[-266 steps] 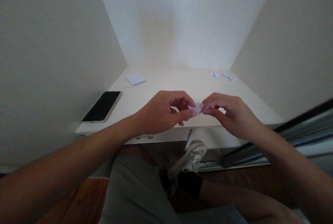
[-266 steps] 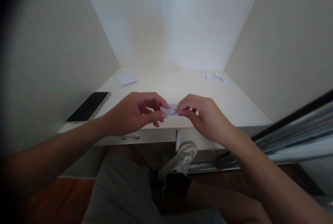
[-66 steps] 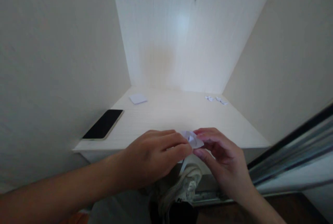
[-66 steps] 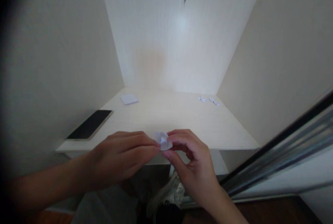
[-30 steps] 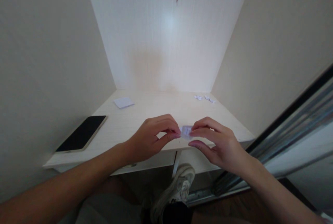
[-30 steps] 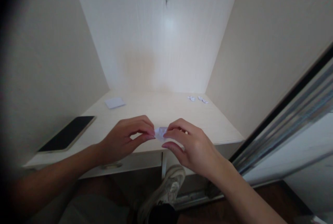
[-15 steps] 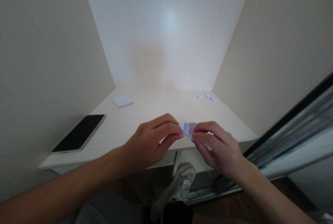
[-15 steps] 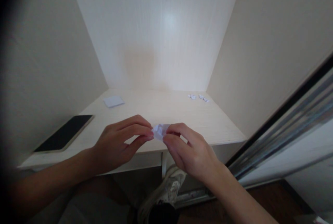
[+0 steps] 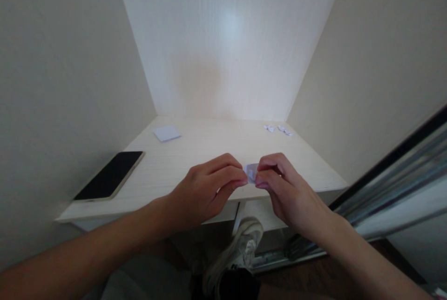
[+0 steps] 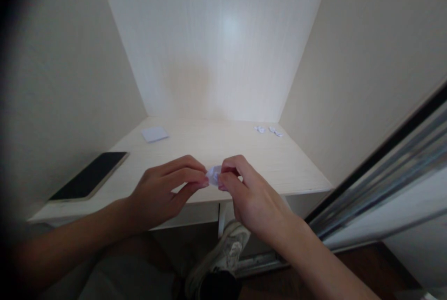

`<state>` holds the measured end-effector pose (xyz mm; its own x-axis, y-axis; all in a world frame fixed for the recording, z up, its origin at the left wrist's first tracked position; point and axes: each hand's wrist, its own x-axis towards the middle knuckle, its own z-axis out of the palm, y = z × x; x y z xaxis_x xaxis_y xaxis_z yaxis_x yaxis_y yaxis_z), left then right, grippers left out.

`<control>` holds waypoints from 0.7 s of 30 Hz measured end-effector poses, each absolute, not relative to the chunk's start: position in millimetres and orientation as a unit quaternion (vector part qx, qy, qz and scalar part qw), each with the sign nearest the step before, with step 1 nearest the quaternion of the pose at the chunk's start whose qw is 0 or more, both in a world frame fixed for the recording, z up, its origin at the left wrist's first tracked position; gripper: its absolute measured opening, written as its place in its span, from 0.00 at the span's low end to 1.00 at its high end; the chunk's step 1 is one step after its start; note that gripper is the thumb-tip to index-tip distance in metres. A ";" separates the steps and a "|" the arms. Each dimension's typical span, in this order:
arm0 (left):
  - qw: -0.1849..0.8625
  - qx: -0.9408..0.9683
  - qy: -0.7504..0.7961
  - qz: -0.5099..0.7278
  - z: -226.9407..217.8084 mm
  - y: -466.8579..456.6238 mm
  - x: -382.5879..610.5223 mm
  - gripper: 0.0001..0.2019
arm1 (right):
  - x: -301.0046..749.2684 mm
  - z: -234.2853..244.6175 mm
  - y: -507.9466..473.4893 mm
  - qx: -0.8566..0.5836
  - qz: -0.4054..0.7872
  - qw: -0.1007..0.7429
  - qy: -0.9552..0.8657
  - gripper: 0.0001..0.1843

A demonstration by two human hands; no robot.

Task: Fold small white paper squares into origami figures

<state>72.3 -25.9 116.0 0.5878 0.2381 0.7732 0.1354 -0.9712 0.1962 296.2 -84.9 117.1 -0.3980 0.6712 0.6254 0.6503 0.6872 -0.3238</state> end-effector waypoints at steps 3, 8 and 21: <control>0.065 0.891 0.105 0.437 113.8 -26.4 71.3 0.08 | 296.3 121.2 -84.8 -0.381 0.037 0.357 -0.852 0.16; 0.075 0.892 0.101 0.434 112.3 -25.3 71.3 0.08 | 300.9 127.7 -81.7 -0.366 0.040 0.339 -0.866 0.17; 0.226 0.827 0.080 0.508 110.6 -23.1 74.2 0.18 | 288.7 130.9 -83.1 -0.330 0.106 0.450 -0.823 0.09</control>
<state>74.2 -23.1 110.6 0.4712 0.3622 0.8042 -0.0968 -0.8851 0.4553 288.7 -83.1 130.9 -0.3773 0.6392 0.6702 0.4484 0.7592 -0.4717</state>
